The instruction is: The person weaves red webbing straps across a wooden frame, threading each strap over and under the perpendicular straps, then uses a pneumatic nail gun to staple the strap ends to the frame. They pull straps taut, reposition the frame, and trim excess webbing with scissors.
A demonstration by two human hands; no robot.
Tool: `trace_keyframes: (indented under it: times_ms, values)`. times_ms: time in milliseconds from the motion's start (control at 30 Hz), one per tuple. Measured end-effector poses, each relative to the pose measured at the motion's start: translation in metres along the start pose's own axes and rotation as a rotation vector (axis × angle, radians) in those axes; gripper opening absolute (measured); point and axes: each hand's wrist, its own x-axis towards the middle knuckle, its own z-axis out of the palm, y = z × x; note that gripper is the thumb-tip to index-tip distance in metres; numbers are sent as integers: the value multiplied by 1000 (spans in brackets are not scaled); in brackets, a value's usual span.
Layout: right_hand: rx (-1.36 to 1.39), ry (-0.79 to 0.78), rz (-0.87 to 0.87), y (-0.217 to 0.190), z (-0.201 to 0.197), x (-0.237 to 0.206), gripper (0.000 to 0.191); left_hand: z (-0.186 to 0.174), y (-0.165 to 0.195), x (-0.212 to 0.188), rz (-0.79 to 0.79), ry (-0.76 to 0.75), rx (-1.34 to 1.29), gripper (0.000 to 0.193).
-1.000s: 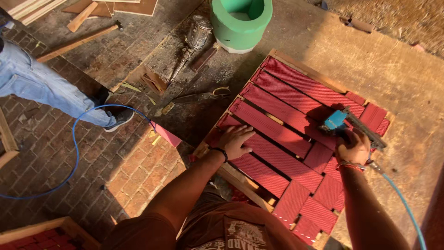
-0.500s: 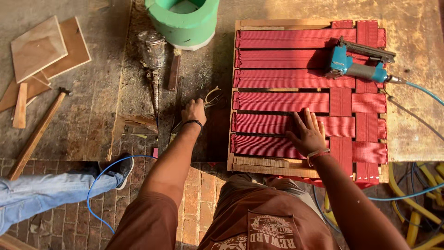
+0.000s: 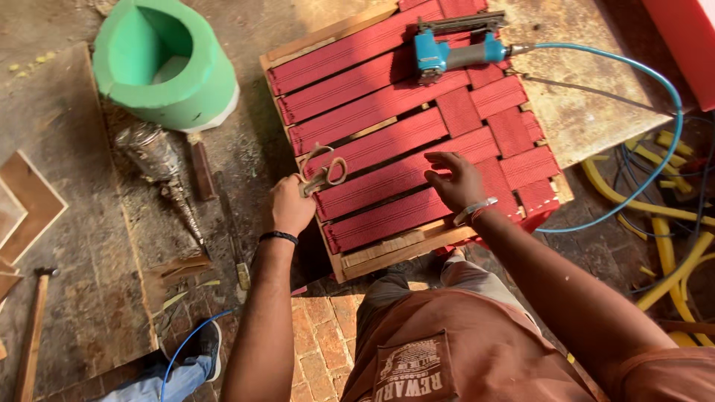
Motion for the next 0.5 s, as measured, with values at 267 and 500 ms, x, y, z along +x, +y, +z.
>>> trace_keyframes:
  times_ms: [267, 500]
  values:
    - [-259, -162, -559, -7, -88, -72, 39, 84, 179, -59, 347, -449, 323, 40]
    - [-399, -627, -517, 76, -175, -62, 41, 162, 298, -71, 295, -649, 451, 25]
